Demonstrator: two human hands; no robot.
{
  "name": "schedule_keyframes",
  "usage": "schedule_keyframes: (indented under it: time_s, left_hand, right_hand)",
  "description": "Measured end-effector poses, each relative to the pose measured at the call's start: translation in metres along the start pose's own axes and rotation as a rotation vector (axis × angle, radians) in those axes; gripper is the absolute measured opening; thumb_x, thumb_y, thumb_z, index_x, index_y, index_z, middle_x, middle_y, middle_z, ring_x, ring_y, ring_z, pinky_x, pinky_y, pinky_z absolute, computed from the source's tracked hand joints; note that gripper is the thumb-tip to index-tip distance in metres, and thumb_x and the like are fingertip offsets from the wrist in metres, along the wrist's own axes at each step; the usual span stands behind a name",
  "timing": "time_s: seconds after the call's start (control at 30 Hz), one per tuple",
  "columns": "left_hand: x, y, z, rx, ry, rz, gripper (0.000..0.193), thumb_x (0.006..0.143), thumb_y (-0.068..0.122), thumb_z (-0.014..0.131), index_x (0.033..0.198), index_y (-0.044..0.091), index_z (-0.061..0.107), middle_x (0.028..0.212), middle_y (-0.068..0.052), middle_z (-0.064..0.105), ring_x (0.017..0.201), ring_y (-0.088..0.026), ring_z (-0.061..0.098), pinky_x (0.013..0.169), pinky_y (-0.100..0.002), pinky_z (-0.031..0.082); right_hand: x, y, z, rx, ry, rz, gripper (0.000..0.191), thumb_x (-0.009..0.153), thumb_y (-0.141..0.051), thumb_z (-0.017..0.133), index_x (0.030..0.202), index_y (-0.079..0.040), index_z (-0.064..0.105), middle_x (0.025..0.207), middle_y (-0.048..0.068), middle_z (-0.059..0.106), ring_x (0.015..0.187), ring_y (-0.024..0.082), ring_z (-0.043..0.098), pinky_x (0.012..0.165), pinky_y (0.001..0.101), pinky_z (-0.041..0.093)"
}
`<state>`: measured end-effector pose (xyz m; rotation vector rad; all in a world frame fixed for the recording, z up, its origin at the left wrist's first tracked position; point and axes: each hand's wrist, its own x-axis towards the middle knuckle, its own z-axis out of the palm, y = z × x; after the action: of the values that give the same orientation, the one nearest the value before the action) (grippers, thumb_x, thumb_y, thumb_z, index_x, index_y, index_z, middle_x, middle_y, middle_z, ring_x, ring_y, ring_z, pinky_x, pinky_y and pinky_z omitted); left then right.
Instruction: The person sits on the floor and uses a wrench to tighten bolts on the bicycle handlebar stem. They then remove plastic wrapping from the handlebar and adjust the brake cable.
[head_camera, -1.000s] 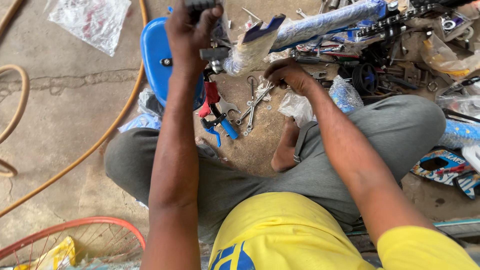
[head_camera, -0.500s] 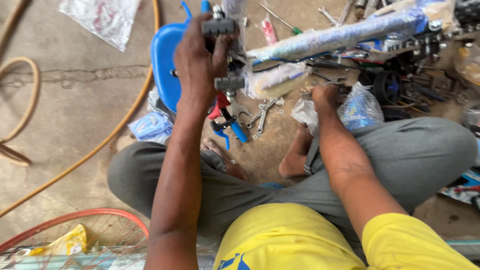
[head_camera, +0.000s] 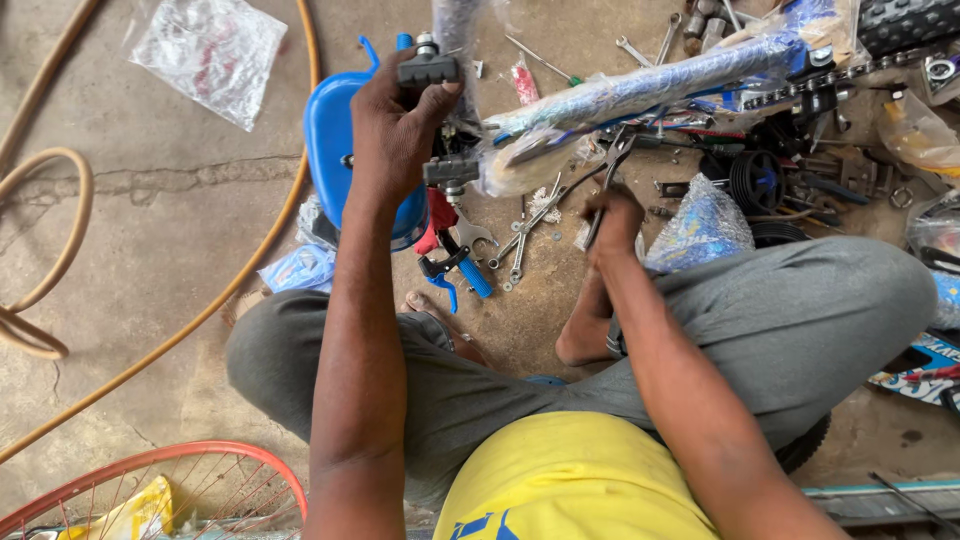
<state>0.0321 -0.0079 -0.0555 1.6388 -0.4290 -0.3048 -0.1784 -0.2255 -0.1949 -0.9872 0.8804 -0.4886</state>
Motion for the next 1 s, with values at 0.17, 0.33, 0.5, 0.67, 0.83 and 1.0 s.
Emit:
schedule_keyframes:
  time_s: [0.17,0.33,0.5,0.67,0.83,1.0]
  left_hand:
    - [0.000,-0.002,-0.003,-0.040,-0.035,-0.009,0.040,0.102,0.027,0.076,0.131,0.002,0.066,0.102,-0.006,0.075,0.090,-0.010,0.066,0.078,-0.027,0.055]
    - [0.000,-0.001,-0.006,-0.030,-0.032,-0.035,0.040,0.102,0.027,0.073,0.133,0.003,0.064,0.099,-0.003,0.075,0.088,-0.007,0.065,0.076,-0.024,0.053]
    - [-0.007,0.003,-0.011,0.111,-0.021,-0.070,0.031,0.100,0.020,0.074,0.125,0.002,0.067,0.085,-0.002,0.070,0.074,-0.007,0.060,0.063,-0.025,0.048]
    - [-0.013,0.005,-0.018,0.008,-0.009,-0.087,0.029,0.099,0.015,0.076,0.121,0.000,0.064,0.088,-0.001,0.070,0.076,-0.007,0.062,0.065,-0.024,0.050]
    - [-0.015,0.003,-0.022,-0.015,0.000,-0.116,0.027,0.100,0.016,0.078,0.116,-0.001,0.064,0.094,-0.002,0.072,0.083,-0.007,0.066,0.074,-0.024,0.056]
    - [-0.016,0.000,-0.023,-0.047,-0.007,-0.144,0.030,0.099,0.019,0.078,0.118,-0.001,0.065,0.097,-0.003,0.071,0.086,-0.008,0.065,0.077,-0.025,0.055]
  right_hand:
    - [-0.078,-0.024,0.017,-0.002,-0.220,0.373,0.023,0.078,-0.011,0.064,0.099,-0.002,0.062,0.077,0.013,0.065,0.060,0.020,0.065,0.049,0.0295,0.052]
    - [-0.115,-0.061,0.040,-0.089,-0.658,0.248,0.036,0.071,-0.004,0.068,0.105,-0.008,0.056,0.101,0.010,0.067,0.073,0.013,0.059,0.066,0.0269,0.057]
    - [-0.096,-0.069,0.067,-0.297,-0.626,-0.088,0.036,0.078,-0.007,0.067,0.105,-0.014,0.044,0.096,0.004,0.059,0.080,0.010,0.054,0.065,0.0263,0.049]
    - [-0.066,-0.074,0.097,-0.607,-0.569,-0.463,0.045,0.085,-0.011,0.074,0.115,-0.012,0.041,0.080,-0.002,0.053,0.069,0.008,0.053,0.063,0.0244,0.047]
    - [-0.069,-0.058,0.118,-0.248,-0.464,-0.251,0.104,0.079,-0.009,0.073,0.164,-0.014,0.014,0.078,0.000,0.057,0.062,0.011,0.053,0.054,0.0252,0.044]
    - [-0.064,-0.033,0.119,-0.538,-0.682,-0.580,0.082,0.087,-0.002,0.076,0.152,-0.032,0.036,0.109,0.009,0.069,0.091,0.018,0.069,0.080,0.0307,0.058]
